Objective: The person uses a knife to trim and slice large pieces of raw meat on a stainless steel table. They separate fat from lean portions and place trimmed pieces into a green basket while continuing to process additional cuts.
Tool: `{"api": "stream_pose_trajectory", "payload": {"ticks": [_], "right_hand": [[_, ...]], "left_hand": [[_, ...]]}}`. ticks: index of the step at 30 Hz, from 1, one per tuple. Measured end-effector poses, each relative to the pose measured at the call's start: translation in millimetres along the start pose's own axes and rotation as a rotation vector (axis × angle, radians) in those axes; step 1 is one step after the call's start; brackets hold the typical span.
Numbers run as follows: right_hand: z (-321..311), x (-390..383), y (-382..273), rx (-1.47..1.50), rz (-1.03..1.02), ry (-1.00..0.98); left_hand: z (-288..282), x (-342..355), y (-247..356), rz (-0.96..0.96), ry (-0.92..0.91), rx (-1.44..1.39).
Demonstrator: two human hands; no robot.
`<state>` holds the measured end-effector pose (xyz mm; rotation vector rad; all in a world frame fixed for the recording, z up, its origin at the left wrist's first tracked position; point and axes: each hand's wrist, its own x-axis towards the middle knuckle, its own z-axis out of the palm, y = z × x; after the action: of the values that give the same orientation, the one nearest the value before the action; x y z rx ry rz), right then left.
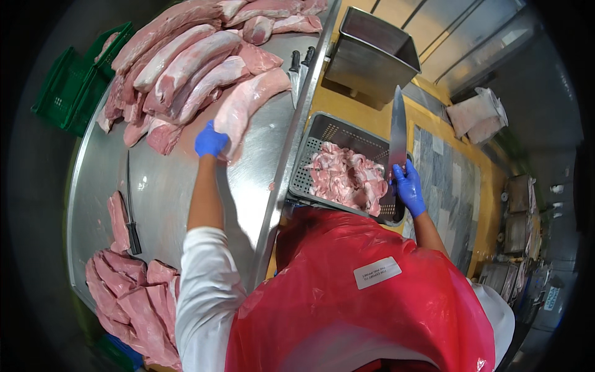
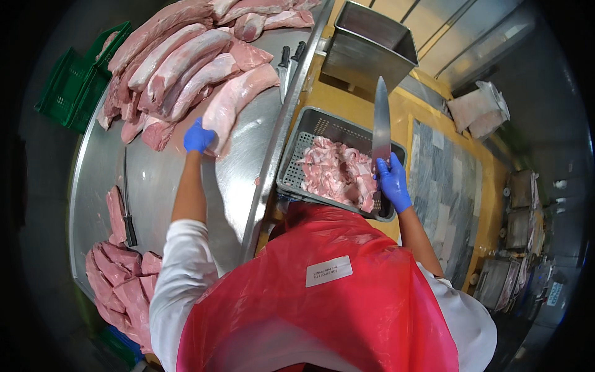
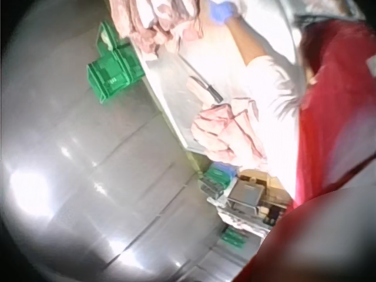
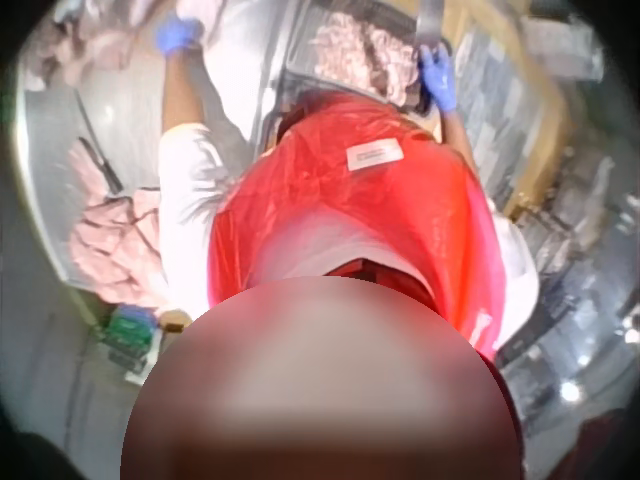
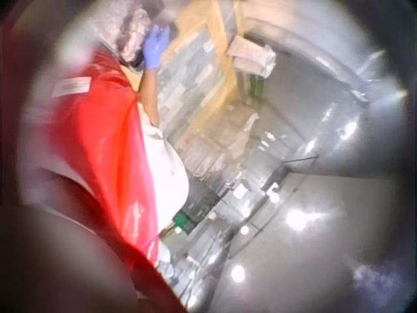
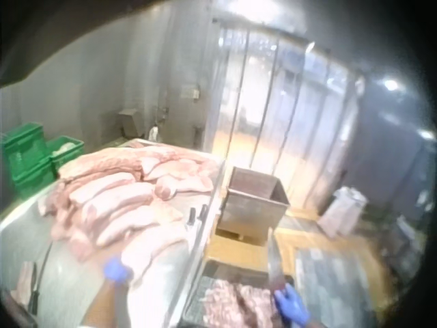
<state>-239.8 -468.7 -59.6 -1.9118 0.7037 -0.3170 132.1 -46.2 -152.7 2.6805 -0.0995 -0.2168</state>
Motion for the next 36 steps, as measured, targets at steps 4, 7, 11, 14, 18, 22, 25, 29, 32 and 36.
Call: {"api": "stream_pose_trajectory", "payload": {"ticks": [4, 7, 11, 14, 18, 22, 25, 29, 32, 36], "right_hand": [[-3, 28, -10, -0.088, -0.076, -0.019], [11, 50, -42, -0.137, -0.051, -0.101], [30, 75, -75, -0.218, -0.185, -0.153], [38, 94, -78, -0.189, -0.170, -0.197], [34, 154, -56, -0.185, -0.164, -0.259], [42, 221, -57, -0.147, -0.233, -0.320], [66, 258, -78, -0.090, -0.217, -0.448], [87, 293, -63, -0.091, -0.229, -0.566], [95, 306, -45, -0.153, -0.184, -0.618], [114, 312, -3, -0.187, -0.188, -0.692]], "left_hand": [[44, -28, -31, -0.082, -0.008, -0.227], [57, -40, -28, -0.172, 0.019, -0.344], [45, -46, -25, -0.209, 0.008, -0.361], [49, -45, -23, -0.208, 0.019, -0.268], [60, -49, 27, -0.095, 0.089, 0.122], [34, -51, 77, -0.136, 0.064, 0.212], [33, -40, 55, -0.230, 0.093, 0.066], [19, -85, 42, -0.439, 0.045, -0.036], [33, -163, -4, -0.672, 0.150, -0.029], [30, -266, -25, -1.079, 0.309, -0.116]]}}
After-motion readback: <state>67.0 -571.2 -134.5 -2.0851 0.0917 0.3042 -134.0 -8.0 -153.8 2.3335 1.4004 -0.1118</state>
